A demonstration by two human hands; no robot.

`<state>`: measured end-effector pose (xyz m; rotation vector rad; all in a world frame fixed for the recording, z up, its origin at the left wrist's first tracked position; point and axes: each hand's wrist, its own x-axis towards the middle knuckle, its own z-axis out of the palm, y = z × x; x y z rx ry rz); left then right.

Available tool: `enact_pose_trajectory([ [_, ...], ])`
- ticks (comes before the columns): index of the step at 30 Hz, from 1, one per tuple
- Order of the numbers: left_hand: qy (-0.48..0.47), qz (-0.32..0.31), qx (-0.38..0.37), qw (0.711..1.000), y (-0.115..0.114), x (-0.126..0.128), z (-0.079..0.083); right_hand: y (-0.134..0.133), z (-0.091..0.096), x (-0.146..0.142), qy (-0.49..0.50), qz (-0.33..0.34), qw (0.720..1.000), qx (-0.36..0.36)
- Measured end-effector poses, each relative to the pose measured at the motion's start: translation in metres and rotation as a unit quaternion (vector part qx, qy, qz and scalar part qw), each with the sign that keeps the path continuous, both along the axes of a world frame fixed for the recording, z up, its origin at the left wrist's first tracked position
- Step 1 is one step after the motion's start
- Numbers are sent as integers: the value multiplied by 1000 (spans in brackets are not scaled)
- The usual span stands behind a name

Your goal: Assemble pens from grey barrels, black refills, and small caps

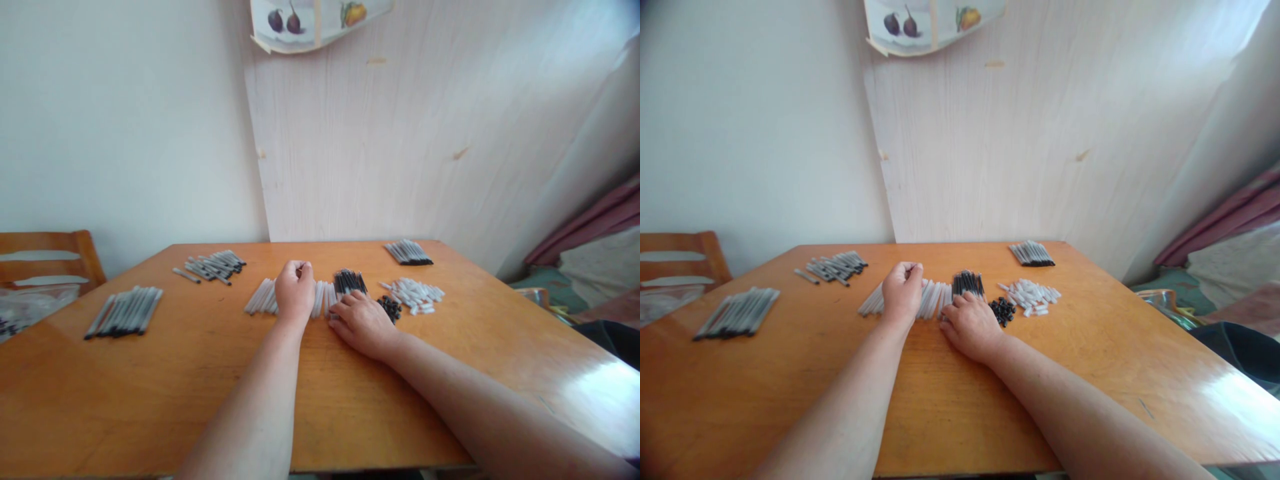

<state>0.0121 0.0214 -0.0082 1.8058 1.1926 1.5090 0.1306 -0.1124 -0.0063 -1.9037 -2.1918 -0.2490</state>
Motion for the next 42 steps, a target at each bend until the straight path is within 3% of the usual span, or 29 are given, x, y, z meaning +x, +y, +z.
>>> enact_pose_trajectory([
  [10, -8, 3, 15, 1000, 3, 1, -1, -3, 2, 2, 31, -53, 998, -5],
  [24, -14, -2, 16, 1000, 0, 1, 0, -7, 0, 5, 34, -50, 998, 3],
  [30, -3, -9, 12, 1000, -3, 1, 3, -7, 1, 3, 39, -110, 993, -16],
  [42, 4, -18, 20, 1000, -4, 3, 2, -8, 7, -4, 26, -165, 983, -73],
])
